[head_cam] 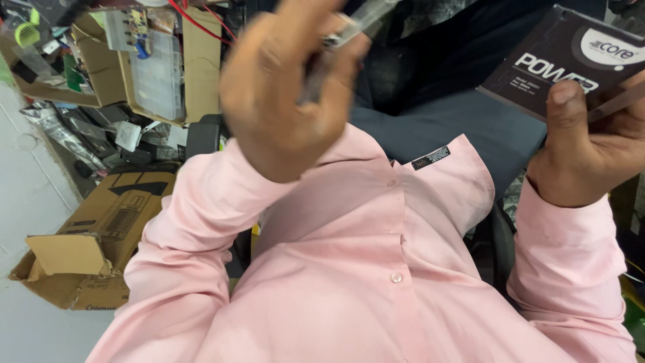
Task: The person holds a disassembled smartphone on their lap and uses tweezers to disconnect and remove the old battery from the phone body. They then peel the backing from a new replacement battery, position it inside the phone, and press it into place.
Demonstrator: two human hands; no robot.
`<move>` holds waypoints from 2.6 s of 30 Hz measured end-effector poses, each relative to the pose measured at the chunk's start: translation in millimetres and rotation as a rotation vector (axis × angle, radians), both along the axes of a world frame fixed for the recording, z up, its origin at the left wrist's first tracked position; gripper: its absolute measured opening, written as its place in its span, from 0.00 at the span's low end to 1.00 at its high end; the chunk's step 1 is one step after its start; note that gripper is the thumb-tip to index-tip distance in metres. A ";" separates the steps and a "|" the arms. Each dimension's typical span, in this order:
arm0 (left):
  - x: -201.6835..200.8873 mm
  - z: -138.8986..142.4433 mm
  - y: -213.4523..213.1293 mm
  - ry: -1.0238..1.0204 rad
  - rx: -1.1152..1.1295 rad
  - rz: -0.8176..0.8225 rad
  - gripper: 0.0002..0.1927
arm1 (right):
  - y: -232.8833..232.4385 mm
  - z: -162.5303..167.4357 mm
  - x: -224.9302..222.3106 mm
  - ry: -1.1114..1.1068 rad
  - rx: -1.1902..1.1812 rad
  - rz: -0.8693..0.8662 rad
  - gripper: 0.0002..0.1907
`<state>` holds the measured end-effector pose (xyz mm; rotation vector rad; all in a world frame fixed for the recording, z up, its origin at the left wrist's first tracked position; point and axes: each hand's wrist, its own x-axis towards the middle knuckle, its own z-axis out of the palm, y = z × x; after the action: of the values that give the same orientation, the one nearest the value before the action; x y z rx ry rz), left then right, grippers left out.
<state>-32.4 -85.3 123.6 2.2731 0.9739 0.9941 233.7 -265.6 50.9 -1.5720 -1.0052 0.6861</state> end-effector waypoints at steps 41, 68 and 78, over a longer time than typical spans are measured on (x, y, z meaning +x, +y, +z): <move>8.8 0.3 19.7 0.090 0.062 -0.296 0.17 | 22.0 18.5 -22.6 0.076 -0.058 -0.022 0.10; 89.9 -77.5 -30.7 -0.400 -1.138 -0.583 0.09 | 4.3 6.5 -10.9 0.638 -0.152 -0.072 0.10; 100.3 -78.2 -42.5 -0.186 -0.668 -0.405 0.11 | 8.3 8.4 -25.2 -0.028 -0.037 -0.149 0.16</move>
<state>67.8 -127.8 45.4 1.6836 0.6044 0.5746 208.5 -257.3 59.2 -1.6745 -0.8901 0.5835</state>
